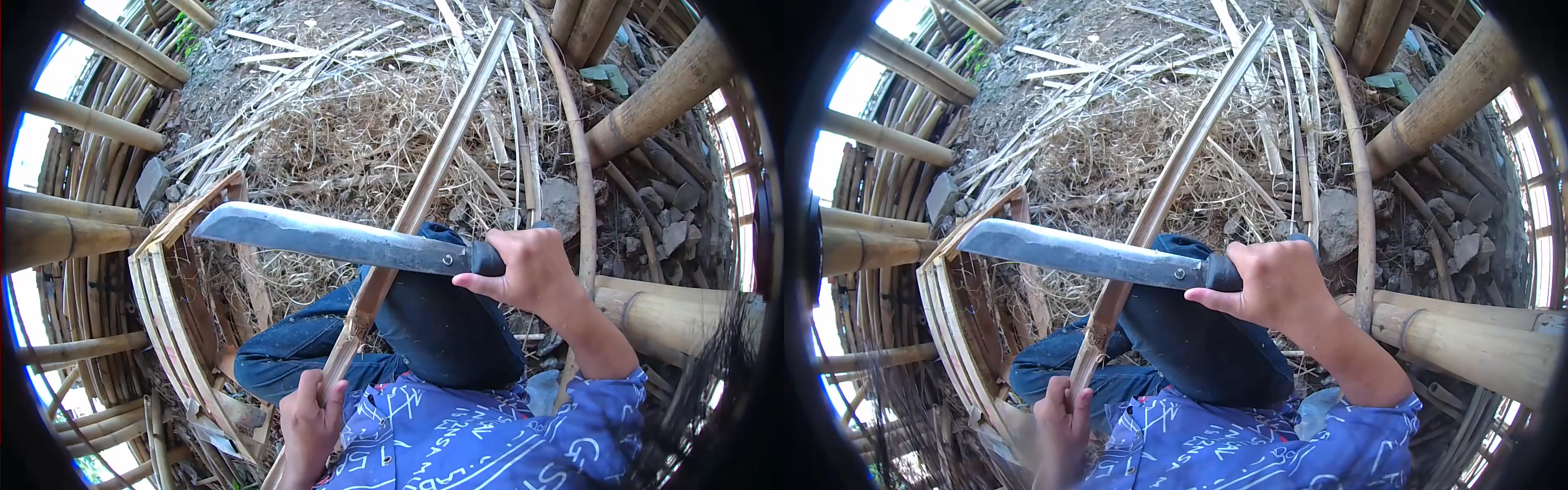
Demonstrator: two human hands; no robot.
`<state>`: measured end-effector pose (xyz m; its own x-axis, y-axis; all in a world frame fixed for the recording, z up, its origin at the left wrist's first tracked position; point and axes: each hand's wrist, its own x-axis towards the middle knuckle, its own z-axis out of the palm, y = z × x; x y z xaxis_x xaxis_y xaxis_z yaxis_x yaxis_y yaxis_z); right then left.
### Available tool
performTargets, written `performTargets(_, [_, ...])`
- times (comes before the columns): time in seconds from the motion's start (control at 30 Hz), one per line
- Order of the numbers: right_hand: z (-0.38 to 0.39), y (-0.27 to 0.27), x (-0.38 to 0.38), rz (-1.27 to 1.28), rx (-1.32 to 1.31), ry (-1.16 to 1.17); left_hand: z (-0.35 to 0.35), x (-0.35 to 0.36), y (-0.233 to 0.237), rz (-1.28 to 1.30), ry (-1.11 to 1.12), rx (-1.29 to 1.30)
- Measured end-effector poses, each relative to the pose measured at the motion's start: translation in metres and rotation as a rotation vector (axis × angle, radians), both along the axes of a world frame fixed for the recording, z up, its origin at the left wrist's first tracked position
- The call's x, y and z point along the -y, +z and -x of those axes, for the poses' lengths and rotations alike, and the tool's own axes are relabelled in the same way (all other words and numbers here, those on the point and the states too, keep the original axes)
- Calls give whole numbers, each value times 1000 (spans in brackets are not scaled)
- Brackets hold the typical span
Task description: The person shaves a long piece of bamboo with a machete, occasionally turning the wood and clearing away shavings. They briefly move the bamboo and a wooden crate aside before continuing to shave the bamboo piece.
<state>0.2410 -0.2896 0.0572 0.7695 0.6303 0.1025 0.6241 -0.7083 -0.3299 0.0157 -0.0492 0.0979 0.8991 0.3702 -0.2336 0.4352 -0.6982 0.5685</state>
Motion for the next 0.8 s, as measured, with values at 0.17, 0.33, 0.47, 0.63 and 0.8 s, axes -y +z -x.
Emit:
performTargets(0.17, [-4,-7,-1,-70,58,16,2,3,0,-11,6,8])
performTargets(0.33, [-10,-4,2,-33,91,38,3,2,2,-42,-23,-4])
performTargets(0.47, [-9,-5,2,-44,83,49,7,1,4,-54,-28,-1])
performTargets(0.63, [-11,-6,3,-16,96,66,14,-3,5,-43,-26,-28])
performTargets(0.8, [-11,-7,4,-35,65,57,17,-4,6,-24,-9,-48])
